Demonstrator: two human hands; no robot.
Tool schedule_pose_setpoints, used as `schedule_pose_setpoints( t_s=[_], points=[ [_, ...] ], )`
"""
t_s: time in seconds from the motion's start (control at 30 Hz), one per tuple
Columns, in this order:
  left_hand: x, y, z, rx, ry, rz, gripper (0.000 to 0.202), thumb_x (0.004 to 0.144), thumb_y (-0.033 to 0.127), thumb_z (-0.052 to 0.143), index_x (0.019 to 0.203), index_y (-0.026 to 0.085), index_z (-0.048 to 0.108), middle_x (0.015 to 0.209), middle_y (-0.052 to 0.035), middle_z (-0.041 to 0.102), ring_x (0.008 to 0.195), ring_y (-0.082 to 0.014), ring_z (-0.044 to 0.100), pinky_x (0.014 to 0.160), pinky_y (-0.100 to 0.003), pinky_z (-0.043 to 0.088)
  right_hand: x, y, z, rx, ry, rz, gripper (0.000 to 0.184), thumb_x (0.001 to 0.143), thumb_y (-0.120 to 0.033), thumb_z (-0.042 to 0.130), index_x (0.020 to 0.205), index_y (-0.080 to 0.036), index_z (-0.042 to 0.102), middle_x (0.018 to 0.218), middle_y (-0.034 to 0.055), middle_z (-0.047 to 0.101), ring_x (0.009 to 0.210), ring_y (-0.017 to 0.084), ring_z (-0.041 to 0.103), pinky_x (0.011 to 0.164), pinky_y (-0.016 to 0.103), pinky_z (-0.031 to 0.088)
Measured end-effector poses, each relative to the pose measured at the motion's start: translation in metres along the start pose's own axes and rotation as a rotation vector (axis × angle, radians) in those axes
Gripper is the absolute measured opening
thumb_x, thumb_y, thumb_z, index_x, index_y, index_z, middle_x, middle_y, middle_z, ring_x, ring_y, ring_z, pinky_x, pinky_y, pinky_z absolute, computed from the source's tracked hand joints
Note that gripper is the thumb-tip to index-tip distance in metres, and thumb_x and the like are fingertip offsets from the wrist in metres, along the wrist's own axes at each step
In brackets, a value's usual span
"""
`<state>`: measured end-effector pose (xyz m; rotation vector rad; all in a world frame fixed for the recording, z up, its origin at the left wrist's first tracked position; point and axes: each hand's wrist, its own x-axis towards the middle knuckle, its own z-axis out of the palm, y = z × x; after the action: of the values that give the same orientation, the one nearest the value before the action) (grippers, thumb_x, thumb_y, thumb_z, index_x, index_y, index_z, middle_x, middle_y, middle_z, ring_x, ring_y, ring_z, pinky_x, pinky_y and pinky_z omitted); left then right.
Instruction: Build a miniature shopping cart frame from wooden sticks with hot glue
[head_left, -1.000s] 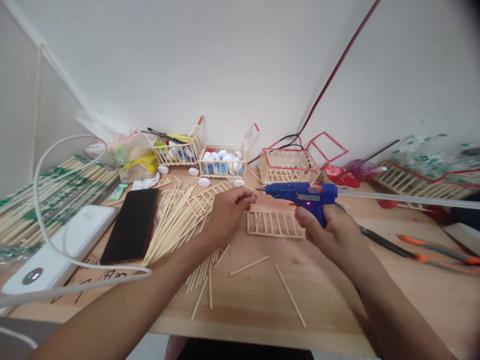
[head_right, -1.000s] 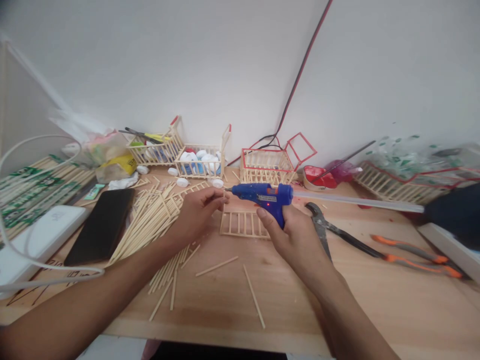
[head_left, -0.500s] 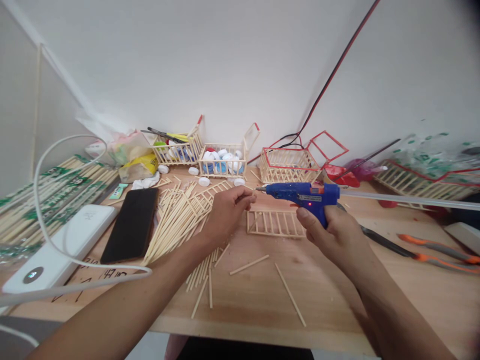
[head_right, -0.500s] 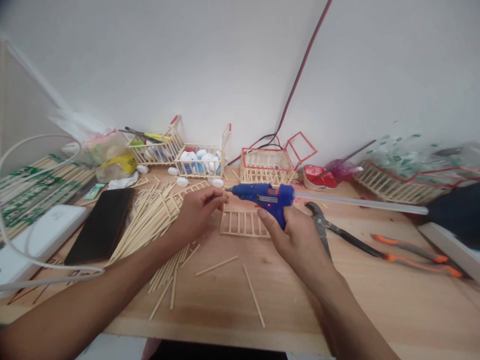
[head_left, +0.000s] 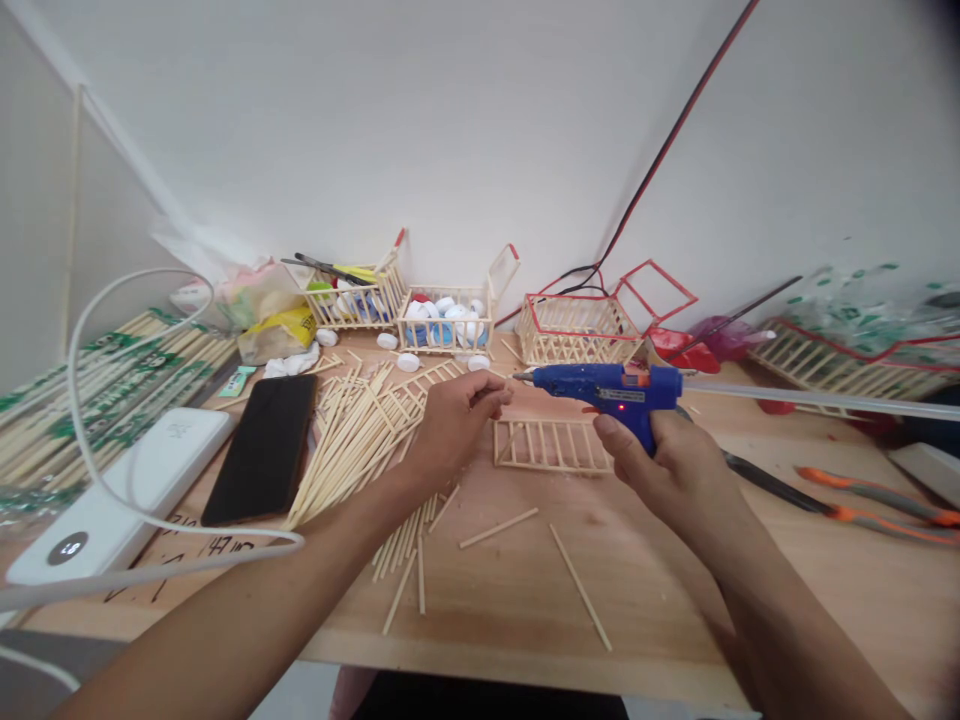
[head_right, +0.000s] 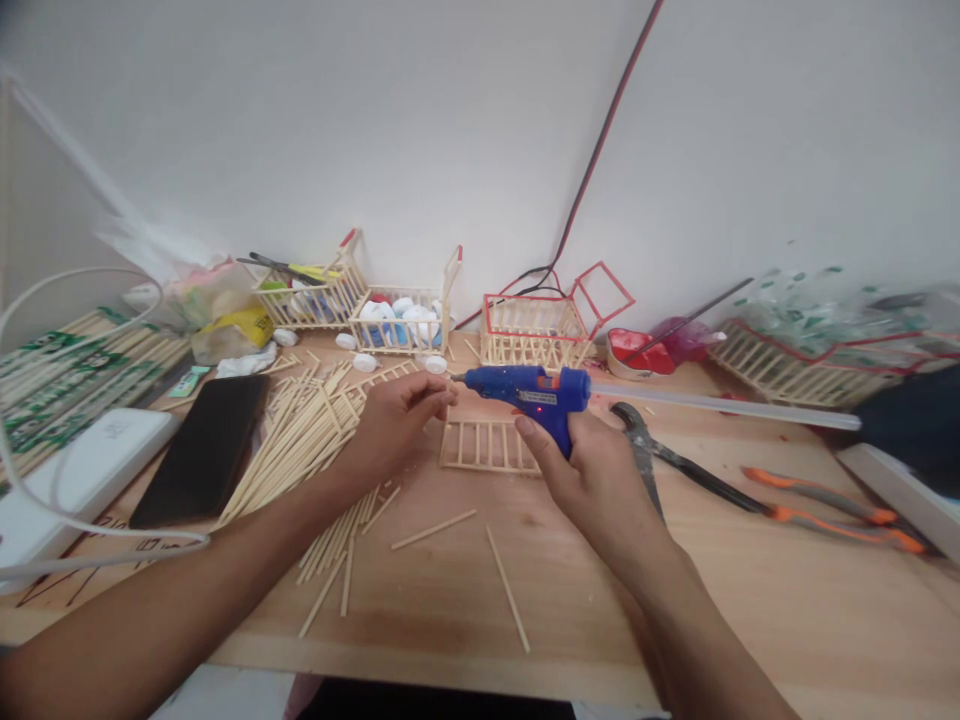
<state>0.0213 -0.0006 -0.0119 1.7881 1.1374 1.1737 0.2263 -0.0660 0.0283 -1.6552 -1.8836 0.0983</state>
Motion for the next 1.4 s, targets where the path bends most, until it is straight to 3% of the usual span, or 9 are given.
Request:
schedule_pose_setpoints(
  t_s=[1.4],
  points=[
    [-0.0001, 0.0028, -0.0003, 0.010, -0.013, 0.003, 0.016, 0.084, 0.023, 0.057, 0.071, 0.018, 0.063, 0.066, 0.0026, 0.061, 0.067, -0.0122, 0.056, 0.069, -0.026, 0.040, 0.0007, 0.0004, 0.0023, -0.047, 0.054, -0.014, 0.056, 0.086, -0.070, 0.035, 0.057, -0.023, 0.043, 0.052, 0.0042, 0.052, 0.051, 0.018, 0.052, 0.049, 0.029, 0.034]
  ],
)
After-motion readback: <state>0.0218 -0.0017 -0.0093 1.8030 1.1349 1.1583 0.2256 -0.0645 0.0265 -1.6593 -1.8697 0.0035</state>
